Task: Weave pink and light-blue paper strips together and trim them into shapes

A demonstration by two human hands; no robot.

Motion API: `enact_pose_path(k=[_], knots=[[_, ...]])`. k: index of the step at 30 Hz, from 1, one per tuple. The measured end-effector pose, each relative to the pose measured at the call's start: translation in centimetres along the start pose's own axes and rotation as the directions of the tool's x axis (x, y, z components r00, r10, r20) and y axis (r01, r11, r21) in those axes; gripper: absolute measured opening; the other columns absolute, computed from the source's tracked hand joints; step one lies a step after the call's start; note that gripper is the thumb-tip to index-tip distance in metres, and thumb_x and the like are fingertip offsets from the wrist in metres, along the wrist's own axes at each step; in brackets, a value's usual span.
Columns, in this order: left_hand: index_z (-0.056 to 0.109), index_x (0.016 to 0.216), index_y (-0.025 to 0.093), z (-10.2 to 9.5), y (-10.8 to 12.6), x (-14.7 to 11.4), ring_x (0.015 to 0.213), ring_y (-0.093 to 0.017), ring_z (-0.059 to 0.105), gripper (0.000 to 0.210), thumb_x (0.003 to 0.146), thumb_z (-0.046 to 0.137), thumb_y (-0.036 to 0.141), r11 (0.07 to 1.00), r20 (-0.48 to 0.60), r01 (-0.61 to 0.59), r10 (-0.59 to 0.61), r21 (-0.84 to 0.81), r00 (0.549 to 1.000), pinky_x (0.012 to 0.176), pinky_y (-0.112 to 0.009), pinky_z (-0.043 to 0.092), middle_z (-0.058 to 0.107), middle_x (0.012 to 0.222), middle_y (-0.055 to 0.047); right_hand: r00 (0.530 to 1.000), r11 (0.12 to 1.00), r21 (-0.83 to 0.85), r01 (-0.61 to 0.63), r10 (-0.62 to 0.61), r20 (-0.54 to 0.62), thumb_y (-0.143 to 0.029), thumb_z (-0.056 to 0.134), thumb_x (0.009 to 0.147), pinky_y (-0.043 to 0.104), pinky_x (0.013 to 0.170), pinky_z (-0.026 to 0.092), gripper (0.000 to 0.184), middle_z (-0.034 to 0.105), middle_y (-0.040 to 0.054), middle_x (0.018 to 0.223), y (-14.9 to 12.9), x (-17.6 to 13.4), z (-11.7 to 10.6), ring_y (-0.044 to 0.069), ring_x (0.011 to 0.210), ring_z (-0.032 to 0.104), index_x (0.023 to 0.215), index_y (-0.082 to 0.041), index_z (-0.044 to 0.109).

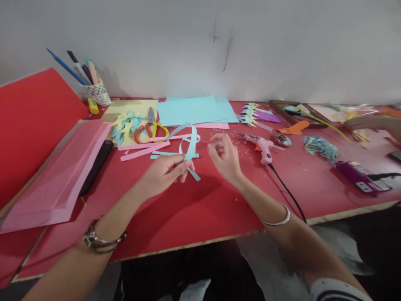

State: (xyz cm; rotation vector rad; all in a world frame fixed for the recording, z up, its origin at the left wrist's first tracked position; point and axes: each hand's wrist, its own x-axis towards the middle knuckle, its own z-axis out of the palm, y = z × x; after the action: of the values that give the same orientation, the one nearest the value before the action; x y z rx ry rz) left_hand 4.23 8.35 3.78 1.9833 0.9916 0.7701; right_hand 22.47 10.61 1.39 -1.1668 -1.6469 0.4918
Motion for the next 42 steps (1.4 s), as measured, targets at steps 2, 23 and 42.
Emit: enact_pose_path(k=[2,23,42], knots=[[0.055,0.069,0.017,-0.4,0.7,-0.3,0.051,-0.009,0.051,0.031,0.085,0.036,0.036,0.999,0.127,-0.020,0.015,0.031,0.992,0.053,-0.019,0.039,0.055,0.055,0.004,0.992,0.993,-0.071,0.096,-0.089,0.093,-0.025,0.050,0.075,0.020,0.047,0.032,0.029,0.051,-0.0037,0.072,0.1,0.0,-0.1,0.003,0.042,0.035,0.103,-0.021,0.045],[0.059,0.072,0.019,-2.8,-0.8,-1.1,0.110,-0.020,0.045,0.035,0.085,0.032,0.036,0.950,-0.125,-0.050,0.092,0.308,0.988,0.092,-0.032,0.037,0.051,0.117,-0.009,0.936,0.859,0.475,-0.192,0.016,0.351,-0.028,0.053,0.070,0.023,0.053,0.041,0.013,0.051,-0.0050,0.056,-0.5,1.2,-1.5,0.006,0.048,0.048,0.068,-0.018,0.046],[0.061,0.066,0.018,-0.5,-2.3,-0.7,0.060,-0.012,0.057,0.032,0.084,0.038,0.030,0.948,0.182,-0.174,0.127,0.268,0.975,0.059,-0.021,0.039,0.065,0.064,-0.002,0.713,0.918,-0.200,0.343,-0.116,0.691,-0.033,0.056,0.075,0.053,0.102,0.005,0.013,0.048,0.0078,0.120,-1.7,0.0,-1.8,0.023,0.115,0.040,0.080,-0.021,0.059]])
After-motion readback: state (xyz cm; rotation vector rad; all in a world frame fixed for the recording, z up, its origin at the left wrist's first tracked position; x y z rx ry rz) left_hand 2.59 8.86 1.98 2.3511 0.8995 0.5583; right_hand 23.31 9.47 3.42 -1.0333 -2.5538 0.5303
